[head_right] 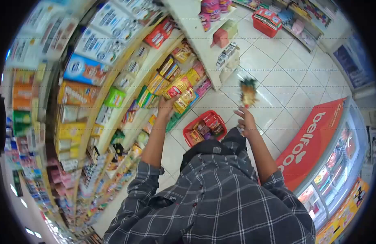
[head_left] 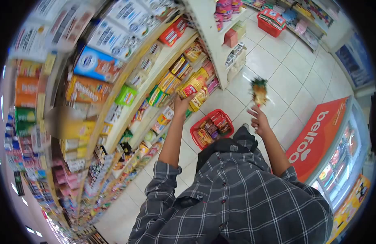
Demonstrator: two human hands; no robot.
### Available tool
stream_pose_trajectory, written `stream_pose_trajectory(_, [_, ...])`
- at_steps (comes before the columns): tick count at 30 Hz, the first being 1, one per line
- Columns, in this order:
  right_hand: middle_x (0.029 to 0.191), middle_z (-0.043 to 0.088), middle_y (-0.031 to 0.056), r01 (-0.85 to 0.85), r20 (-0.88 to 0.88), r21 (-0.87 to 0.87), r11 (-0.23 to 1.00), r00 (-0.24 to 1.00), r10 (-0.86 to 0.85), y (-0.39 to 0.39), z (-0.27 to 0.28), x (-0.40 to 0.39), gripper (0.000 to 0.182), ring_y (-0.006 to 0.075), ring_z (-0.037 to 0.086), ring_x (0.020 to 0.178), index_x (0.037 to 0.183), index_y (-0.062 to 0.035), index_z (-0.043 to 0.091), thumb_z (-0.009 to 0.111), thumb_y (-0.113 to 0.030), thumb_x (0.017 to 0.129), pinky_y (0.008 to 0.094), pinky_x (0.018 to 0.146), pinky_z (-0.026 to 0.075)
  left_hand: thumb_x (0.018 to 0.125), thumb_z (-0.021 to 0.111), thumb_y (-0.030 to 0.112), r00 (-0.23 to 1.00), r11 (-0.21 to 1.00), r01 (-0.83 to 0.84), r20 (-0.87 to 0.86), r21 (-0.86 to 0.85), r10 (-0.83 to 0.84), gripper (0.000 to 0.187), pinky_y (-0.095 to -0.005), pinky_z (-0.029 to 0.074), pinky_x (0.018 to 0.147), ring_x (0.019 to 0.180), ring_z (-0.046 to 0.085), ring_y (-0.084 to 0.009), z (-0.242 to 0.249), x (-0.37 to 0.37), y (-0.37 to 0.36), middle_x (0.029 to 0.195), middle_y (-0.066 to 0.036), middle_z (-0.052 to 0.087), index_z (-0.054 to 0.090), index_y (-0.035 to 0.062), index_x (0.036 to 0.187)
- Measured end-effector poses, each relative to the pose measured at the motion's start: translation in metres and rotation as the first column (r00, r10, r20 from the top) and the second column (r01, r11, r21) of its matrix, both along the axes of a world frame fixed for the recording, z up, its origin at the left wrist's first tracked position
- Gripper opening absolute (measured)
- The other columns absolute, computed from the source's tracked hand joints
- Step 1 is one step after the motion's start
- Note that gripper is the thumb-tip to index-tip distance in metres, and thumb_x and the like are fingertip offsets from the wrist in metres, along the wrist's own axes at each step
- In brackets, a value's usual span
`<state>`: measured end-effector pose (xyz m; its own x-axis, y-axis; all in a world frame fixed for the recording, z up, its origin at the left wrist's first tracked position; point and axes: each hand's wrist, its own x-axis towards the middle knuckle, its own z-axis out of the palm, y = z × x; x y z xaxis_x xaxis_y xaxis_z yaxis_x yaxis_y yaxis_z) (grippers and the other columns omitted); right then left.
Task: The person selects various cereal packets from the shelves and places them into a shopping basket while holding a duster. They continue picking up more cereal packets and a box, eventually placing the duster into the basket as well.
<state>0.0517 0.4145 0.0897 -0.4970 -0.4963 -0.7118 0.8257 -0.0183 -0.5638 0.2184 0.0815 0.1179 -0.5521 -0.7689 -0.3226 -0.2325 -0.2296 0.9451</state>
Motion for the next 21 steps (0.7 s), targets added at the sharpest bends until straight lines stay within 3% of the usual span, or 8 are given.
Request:
stream_pose_trajectory(4, [0.126, 0.058, 0.0130, 0.125, 0.150, 0.122, 0.985, 0.978, -0.143, 0.074, -0.069, -0.036, 0.048, 0.0056, 0.026, 0.043, 0.123, -0.0076, 0.045, 0.058, -0.039, 0.091, 0.0216, 0.035, 0.023, 0.079, 0.078, 0.015, 0.984, 0.991, -0.099, 0.153, 0.086, 0.085, 0.047, -0.0370, 0.050, 0.084, 0.098, 0.064, -0.0209, 0.020, -0.081, -0.023, 0.110, -0.007, 0.066, 0.055, 0.0062, 0.119])
stream_pose_trajectory(6, [0.126, 0.058, 0.0131, 0.147, 0.204, 0.182, 0.972, 0.961, -0.184, 0.116, -0.102, -0.041, 0.049, 0.0055, 0.026, 0.041, 0.122, -0.0088, 0.044, 0.059, -0.043, 0.090, 0.0213, 0.033, 0.024, 0.078, 0.080, 0.020, 0.973, 0.991, -0.085, 0.221, 0.099, 0.062, 0.050, -0.0440, 0.047, 0.083, 0.101, 0.060, -0.0209, -0.035, -0.111, -0.080, 0.111, -0.001, 0.064, 0.053, 0.0153, 0.120])
stream_pose_trajectory(9, [0.123, 0.058, 0.0113, 0.194, 0.249, 0.321, 0.927, 0.927, -0.281, 0.179, -0.134, -0.037, 0.054, 0.0065, 0.026, 0.039, 0.124, -0.0107, 0.043, 0.059, -0.049, 0.088, 0.0219, 0.032, 0.025, 0.077, 0.080, 0.021, 0.989, 0.991, -0.033, 0.146, 0.133, 0.014, 0.050, -0.0469, 0.044, 0.082, 0.104, 0.057, -0.0204, -0.039, -0.161, -0.100, 0.113, 0.002, 0.063, 0.053, 0.0192, 0.119])
stream_pose_trajectory(10, [0.121, 0.059, 0.0104, 0.200, 0.204, 0.349, 0.915, 0.937, -0.283, 0.205, -0.146, -0.029, 0.054, 0.0069, 0.027, 0.039, 0.124, -0.0109, 0.044, 0.059, -0.049, 0.088, 0.0220, 0.033, 0.025, 0.077, 0.080, 0.020, 0.999, 0.983, -0.013, -0.039, 0.183, 0.021, 0.053, -0.0475, 0.044, 0.082, 0.105, 0.057, -0.0209, -0.079, -0.171, -0.124, 0.115, 0.000, 0.062, 0.052, 0.0180, 0.121])
stream_pose_trajectory(11, [0.118, 0.060, 0.0094, 0.207, 0.156, 0.376, 0.903, 0.947, -0.282, 0.226, -0.157, -0.023, 0.054, 0.0073, 0.027, 0.039, 0.124, -0.0111, 0.045, 0.058, -0.049, 0.088, 0.0222, 0.033, 0.026, 0.077, 0.080, 0.019, 0.997, 0.981, -0.073, 0.019, 0.182, 0.070, 0.054, -0.0475, 0.044, 0.081, 0.105, 0.058, -0.0210, -0.079, -0.188, -0.128, 0.115, 0.000, 0.062, 0.051, 0.0184, 0.123])
stream_pose_trajectory(13, [0.113, 0.062, 0.0084, 0.132, 0.158, 0.531, 0.837, 0.955, -0.251, 0.248, -0.158, -0.014, 0.052, 0.0083, 0.029, 0.040, 0.122, -0.0111, 0.047, 0.058, -0.048, 0.087, 0.0235, 0.034, 0.027, 0.077, 0.080, 0.018, 0.976, 0.966, -0.193, 0.139, 0.173, 0.170, 0.057, -0.0476, 0.044, 0.080, 0.104, 0.058, -0.0213, -0.067, -0.216, -0.127, 0.115, 0.000, 0.062, 0.050, 0.0191, 0.125])
stream_pose_trajectory(16, [0.109, 0.063, 0.0074, -0.032, 0.228, 0.651, 0.759, 0.961, -0.155, 0.261, -0.136, -0.012, 0.049, 0.0101, 0.031, 0.042, 0.119, -0.0111, 0.050, 0.058, -0.046, 0.087, 0.0257, 0.036, 0.029, 0.075, 0.077, 0.008, 0.952, 0.936, -0.299, -0.004, 0.187, 0.305, 0.059, -0.0444, 0.048, 0.078, 0.101, 0.061, -0.0226, -0.067, -0.231, -0.133, 0.113, -0.005, 0.062, 0.050, 0.0134, 0.127])
stream_pose_trajectory(21, [0.109, 0.063, 0.0074, -0.167, 0.275, 0.580, 0.797, 0.961, 0.001, 0.258, -0.139, -0.013, 0.051, 0.0114, 0.034, 0.045, 0.126, -0.0091, 0.048, 0.055, -0.043, 0.090, 0.0297, 0.040, 0.031, 0.071, 0.072, -0.002, 0.934, 0.925, -0.308, -0.116, 0.221, 0.339, 0.059, -0.0424, 0.049, 0.080, 0.101, 0.061, -0.0247, -0.096, -0.232, -0.166, 0.114, -0.009, 0.061, 0.051, 0.0069, 0.125])
